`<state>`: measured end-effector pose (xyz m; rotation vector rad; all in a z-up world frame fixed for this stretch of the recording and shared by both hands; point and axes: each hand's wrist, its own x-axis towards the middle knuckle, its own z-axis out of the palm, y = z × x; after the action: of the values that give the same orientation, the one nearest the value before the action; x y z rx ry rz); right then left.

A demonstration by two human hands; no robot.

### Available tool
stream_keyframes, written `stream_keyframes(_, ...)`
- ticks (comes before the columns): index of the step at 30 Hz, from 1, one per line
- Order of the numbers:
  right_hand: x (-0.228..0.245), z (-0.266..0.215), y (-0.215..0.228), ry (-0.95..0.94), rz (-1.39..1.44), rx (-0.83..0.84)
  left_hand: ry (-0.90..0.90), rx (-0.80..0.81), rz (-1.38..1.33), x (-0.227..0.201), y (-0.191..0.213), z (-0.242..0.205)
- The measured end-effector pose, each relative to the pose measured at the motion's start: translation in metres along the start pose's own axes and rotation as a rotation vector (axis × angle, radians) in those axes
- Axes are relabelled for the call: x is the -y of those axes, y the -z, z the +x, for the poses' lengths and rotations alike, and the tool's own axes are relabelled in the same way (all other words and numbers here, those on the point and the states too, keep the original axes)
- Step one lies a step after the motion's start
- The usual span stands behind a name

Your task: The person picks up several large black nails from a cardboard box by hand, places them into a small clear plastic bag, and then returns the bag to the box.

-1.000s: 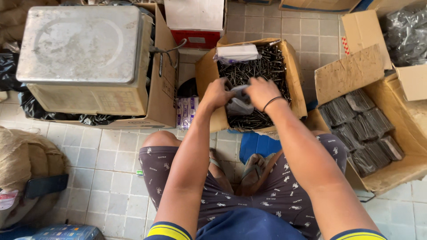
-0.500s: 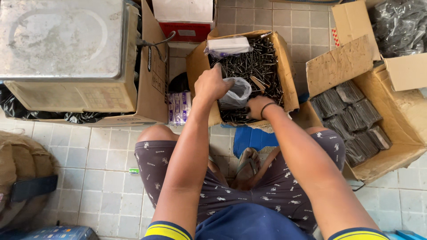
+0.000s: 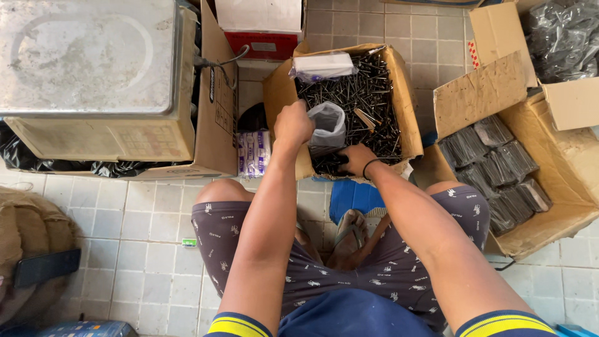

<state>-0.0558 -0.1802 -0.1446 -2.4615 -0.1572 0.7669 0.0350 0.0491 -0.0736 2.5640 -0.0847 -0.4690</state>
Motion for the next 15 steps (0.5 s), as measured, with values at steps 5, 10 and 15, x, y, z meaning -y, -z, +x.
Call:
stream_keyframes(5, -0.004, 0.012, -0.008, -0.022, 0.051, 0.005, 0.004, 0.022, -0.05, -0.016, 0.031, -0.023)
stream_keyframes(10, 0.003, 0.014, -0.018, 0.0, -0.021, 0.0, 0.021, -0.004, -0.065, -0.015, 0.039, -0.025)
stream_keyframes(15, -0.002, 0.019, -0.032, 0.041, -0.315, 0.017, 0.042, 0.019, -0.053, -0.026, 0.055, -0.04)
